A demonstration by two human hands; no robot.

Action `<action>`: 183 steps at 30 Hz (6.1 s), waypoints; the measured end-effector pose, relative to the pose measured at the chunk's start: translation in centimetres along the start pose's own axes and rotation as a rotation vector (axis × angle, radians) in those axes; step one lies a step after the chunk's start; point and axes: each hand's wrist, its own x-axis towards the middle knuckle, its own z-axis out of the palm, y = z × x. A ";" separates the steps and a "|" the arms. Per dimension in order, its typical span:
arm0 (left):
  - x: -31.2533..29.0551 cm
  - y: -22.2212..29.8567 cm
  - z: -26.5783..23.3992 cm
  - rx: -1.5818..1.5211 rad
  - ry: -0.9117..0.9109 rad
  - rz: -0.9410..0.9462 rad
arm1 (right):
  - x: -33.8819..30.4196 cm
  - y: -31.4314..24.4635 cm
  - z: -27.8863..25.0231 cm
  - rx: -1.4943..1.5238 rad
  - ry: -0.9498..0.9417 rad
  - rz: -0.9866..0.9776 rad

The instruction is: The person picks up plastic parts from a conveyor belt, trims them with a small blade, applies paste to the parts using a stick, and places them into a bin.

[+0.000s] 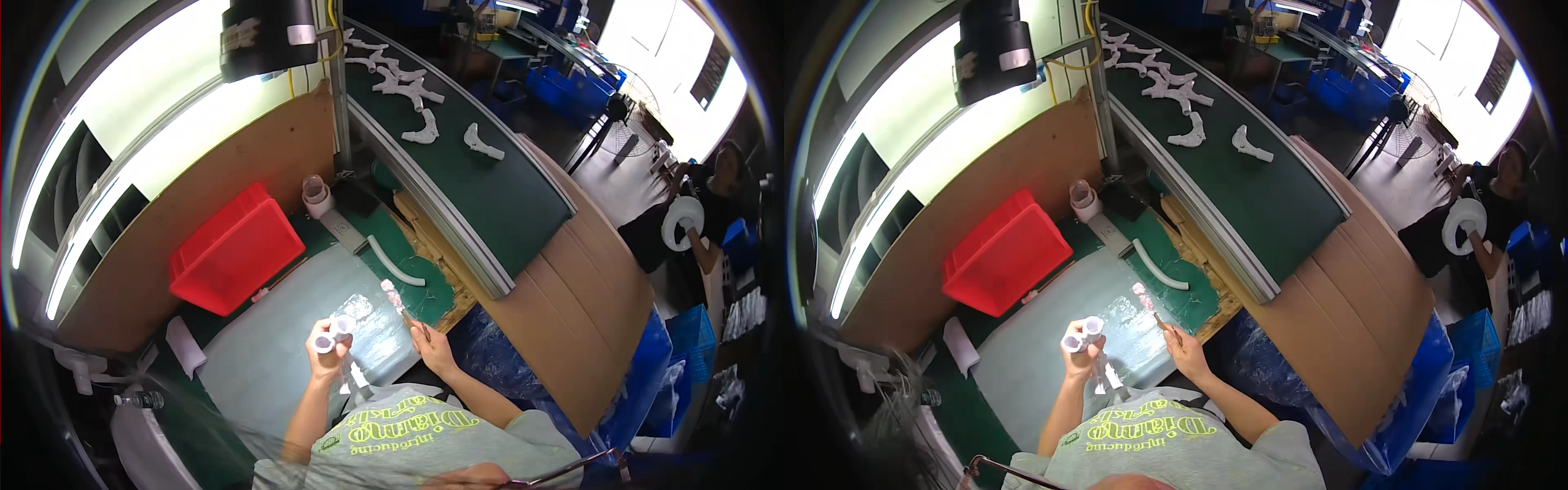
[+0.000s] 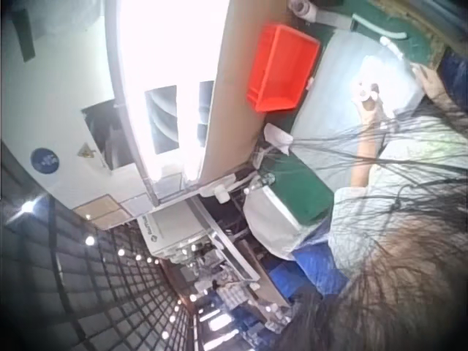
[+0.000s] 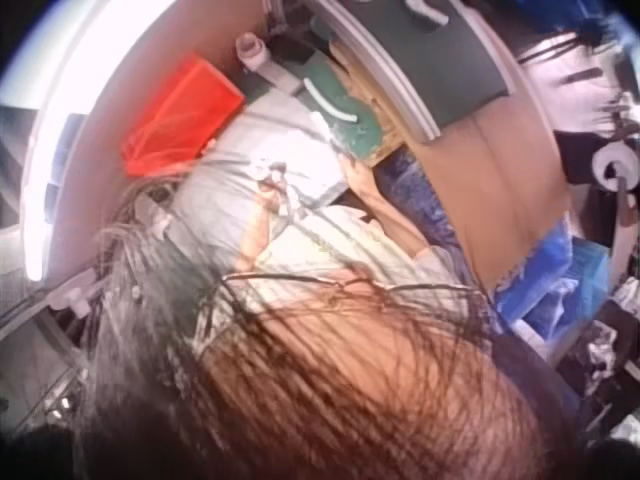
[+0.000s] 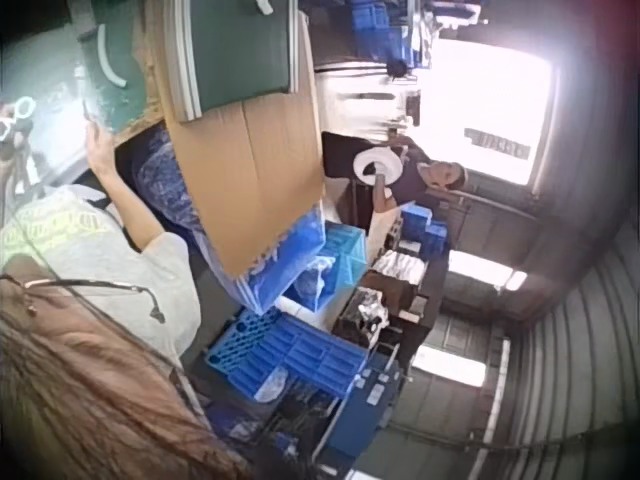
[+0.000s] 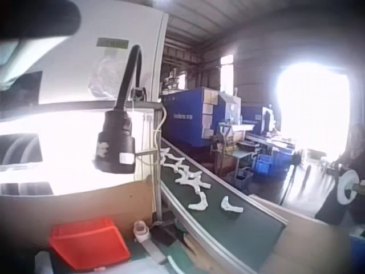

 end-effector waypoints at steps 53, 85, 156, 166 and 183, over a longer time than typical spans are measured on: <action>-5.0 0.7 -6.1 0.038 0.721 -0.095 | 38.8 -7.2 11.1 -1.484 -0.150 -0.661; -4.4 0.5 -5.4 0.040 0.654 -0.117 | 36.2 -1.5 9.2 -1.268 -0.139 -0.443; -1.1 1.5 -3.4 0.325 0.399 0.470 | 1.0 -6.2 7.0 -0.287 -0.211 -0.530; 0.6 2.1 -4.1 0.637 0.478 0.518 | 0.8 -6.4 5.9 -0.221 -0.086 -0.492; 0.7 1.5 -3.1 0.558 0.542 0.457 | 0.5 -6.8 7.9 -0.309 -0.147 -0.505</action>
